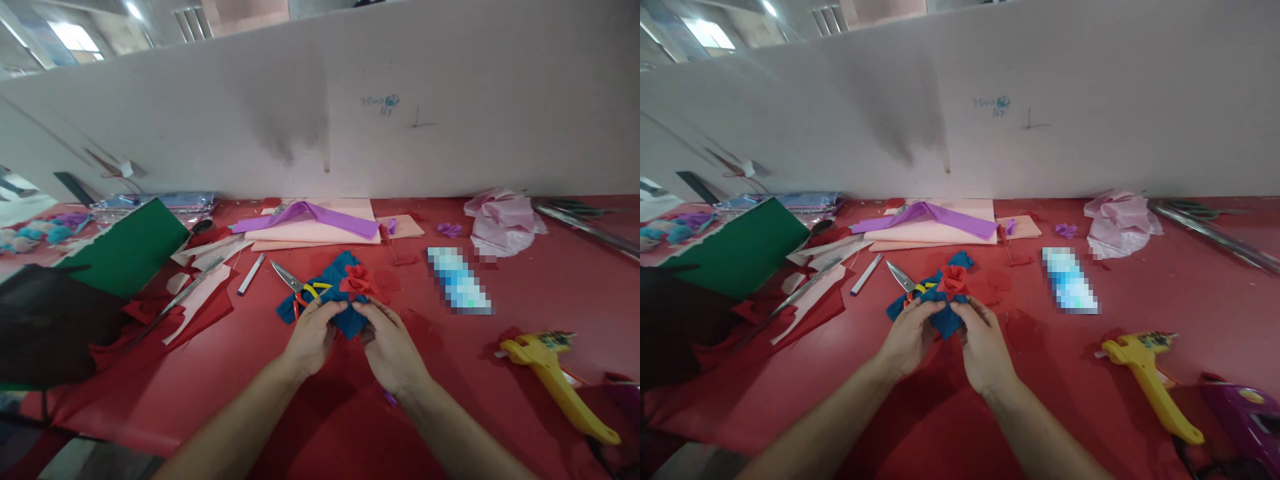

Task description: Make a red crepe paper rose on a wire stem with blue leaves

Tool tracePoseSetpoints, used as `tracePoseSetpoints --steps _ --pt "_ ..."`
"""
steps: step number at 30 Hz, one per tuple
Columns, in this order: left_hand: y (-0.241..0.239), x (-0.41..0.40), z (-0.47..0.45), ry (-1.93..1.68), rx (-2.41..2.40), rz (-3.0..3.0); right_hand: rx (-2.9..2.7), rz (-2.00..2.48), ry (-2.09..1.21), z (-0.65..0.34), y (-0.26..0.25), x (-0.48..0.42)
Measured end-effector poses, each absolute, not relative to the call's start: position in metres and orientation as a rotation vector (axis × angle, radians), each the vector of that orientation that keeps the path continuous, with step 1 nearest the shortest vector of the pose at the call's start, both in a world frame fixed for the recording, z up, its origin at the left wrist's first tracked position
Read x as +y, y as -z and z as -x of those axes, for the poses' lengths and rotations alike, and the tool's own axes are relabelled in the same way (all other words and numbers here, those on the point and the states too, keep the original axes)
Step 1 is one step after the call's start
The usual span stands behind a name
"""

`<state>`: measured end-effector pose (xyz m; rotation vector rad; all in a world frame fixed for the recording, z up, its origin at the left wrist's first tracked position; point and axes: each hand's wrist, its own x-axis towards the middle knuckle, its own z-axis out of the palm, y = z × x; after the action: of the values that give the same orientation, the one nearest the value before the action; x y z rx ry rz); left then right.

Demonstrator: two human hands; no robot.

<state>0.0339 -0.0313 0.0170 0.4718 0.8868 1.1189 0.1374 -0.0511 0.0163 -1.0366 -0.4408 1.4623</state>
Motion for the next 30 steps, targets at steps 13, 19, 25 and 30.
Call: tracePoseSetpoints --steps 13,19,25,30 --pt "-0.0158 -0.0305 -0.0344 -1.14 0.868 -0.512 -0.443 1.005 -1.489 -0.1364 -0.0198 -0.051" --pt "-0.0159 -0.0312 -0.035 -1.128 0.815 -0.561 -0.448 0.984 -1.485 -0.1373 -0.0227 -0.0505" --pt "-0.0168 -0.0329 -0.0342 -1.12 0.847 -0.576 -0.438 0.953 -1.509 -0.1383 -0.0195 -0.0496" --pt "-0.0178 -0.033 -0.0337 -1.117 0.852 -0.551 -0.467 0.87 -1.532 -0.1384 -0.0192 -0.0492"
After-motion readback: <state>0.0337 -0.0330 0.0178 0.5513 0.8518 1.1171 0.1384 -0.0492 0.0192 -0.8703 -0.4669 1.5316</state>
